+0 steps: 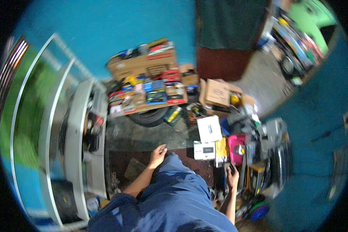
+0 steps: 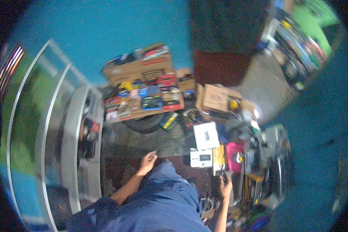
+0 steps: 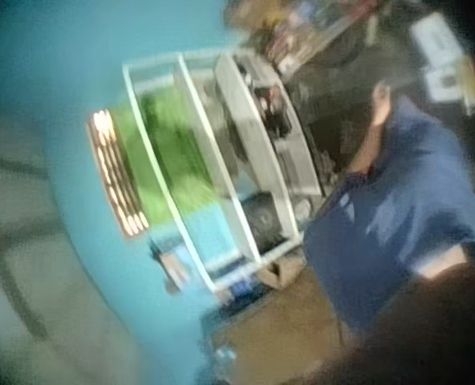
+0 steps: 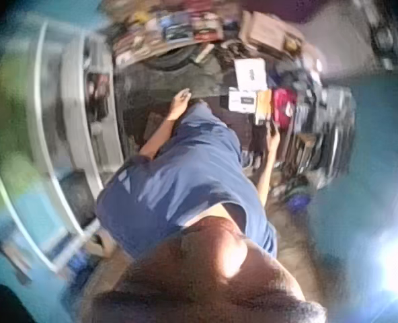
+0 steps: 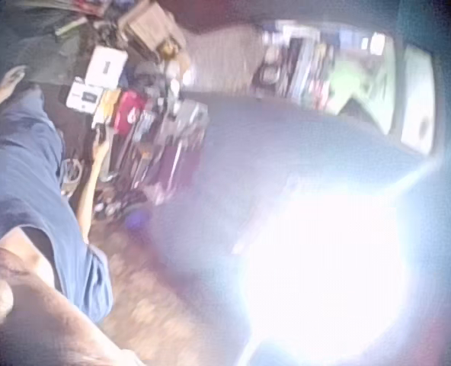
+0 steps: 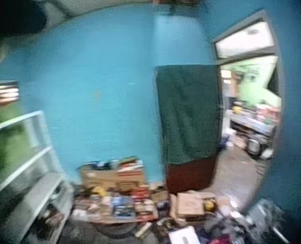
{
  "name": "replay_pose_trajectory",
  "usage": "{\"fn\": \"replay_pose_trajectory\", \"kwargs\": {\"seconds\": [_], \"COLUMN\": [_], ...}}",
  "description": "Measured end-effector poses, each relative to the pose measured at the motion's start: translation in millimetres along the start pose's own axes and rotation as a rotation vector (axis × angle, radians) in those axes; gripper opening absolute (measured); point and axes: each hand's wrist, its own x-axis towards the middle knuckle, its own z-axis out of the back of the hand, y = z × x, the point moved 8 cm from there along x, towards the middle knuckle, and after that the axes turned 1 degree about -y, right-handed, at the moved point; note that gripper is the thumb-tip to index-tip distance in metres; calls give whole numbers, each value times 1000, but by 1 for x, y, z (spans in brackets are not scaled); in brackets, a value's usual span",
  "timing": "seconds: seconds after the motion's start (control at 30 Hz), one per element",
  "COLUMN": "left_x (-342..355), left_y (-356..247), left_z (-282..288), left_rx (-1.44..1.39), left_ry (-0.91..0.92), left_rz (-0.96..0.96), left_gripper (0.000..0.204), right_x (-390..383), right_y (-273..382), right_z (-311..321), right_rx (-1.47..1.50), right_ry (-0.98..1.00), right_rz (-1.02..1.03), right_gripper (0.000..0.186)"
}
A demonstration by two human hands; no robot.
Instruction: The person sorts through various car parts including a motor, a sun visor, and electronics, placing them into boxes or on shelves.
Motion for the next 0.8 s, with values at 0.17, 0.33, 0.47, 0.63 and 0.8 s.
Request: {"fn": "replay_pose_trajectory", "kwargs": {"seconds": [0.17,0.33,0.47,0.63,0.8], "left_x": [-8,-16,-22,-35,-52], "left_y": [21,43,80,95,131], "left_z": [34,87,128,193,257], "left_rx": [-29,-140,-175,-148,-263], "left_ry": [-195,-408,-538,-666,-784], "left_rz": [57,-7,112,147,237], "left_gripper": [42,40,43,46,44], "right_x": [48,71,91,93,60], "right_y": [26,105,160,239,311], "right_z": [-44,-118,-192,-301,-413], "right_rx": [132,-67,-151,-253,-167], "right_ry": [139,304,433,540,707], "right_rz": [63,122,302,375,434], "right_gripper": [50,43,41,39,37]}}
